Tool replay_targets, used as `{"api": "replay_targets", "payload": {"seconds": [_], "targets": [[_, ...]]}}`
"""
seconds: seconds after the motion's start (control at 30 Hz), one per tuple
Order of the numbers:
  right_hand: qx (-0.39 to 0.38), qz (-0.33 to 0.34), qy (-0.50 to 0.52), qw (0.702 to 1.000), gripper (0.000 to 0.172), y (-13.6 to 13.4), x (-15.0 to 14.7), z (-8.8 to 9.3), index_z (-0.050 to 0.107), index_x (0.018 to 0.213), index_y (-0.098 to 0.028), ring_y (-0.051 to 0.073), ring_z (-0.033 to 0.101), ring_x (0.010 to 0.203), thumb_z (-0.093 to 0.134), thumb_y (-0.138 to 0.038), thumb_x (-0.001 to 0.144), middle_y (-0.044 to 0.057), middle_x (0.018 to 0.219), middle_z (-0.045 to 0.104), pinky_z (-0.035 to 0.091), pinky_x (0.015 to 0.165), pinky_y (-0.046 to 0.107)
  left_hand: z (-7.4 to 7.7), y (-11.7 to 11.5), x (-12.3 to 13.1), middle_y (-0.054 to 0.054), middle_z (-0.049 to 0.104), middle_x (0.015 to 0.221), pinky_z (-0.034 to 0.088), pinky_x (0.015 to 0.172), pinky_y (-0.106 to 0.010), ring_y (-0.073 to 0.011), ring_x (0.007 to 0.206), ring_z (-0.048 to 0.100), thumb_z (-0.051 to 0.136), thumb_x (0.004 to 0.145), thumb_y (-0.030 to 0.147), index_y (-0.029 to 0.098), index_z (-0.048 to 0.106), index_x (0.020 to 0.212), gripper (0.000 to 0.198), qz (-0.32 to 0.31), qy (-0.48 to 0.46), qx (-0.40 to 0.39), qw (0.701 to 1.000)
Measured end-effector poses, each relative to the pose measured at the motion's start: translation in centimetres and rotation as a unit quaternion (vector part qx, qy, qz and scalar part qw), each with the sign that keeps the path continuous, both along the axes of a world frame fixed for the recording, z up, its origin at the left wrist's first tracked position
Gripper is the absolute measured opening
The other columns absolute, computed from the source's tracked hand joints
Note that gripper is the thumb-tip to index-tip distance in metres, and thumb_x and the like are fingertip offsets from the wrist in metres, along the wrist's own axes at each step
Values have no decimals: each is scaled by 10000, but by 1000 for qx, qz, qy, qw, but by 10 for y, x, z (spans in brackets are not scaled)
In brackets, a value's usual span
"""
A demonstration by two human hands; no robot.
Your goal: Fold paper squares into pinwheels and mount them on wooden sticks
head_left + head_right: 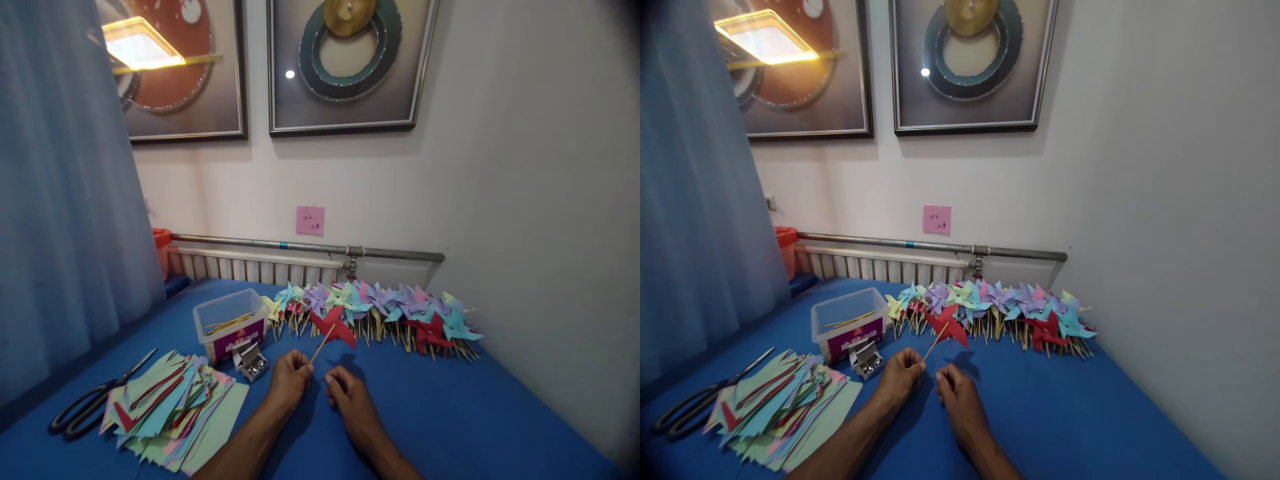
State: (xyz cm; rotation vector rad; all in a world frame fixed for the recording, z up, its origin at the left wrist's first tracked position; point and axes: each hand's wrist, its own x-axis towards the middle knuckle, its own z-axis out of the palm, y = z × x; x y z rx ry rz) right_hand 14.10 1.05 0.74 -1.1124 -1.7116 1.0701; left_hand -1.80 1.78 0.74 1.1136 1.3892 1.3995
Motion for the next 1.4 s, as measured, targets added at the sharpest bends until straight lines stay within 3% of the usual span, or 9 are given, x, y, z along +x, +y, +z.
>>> {"api": "replay_targets", "payload": {"seconds": [0.47,0.73,1.4], "targets": [[-1,0,6,1000,292,0,-1,-3,575,795,-222,143,538,600,510,-486,902,-29,666,580,411,596,263,5,-3,0,75,475,423,248,441,-215,-89,394,393,735,680,184,189,542,613,205,21,7,-40,999],[0,-3,-3,1000,257,-3,-1,5,567,779,-222,152,546,602,501,-437,902,-27,650,588,412,598,273,5,-3,-3,72,467,444,280,450,-219,-94,426,399,681,700,120,185,556,605,170,48,43,-19,998],[2,5,5,1000,269,2,0,-7,579,804,-216,140,538,598,492,-445,915,-34,673,579,410,591,257,10,-6,-2,59,483,444,250,449,-217,-93,403,411,640,733,255,178,567,640,141,25,26,-28,999]]}}
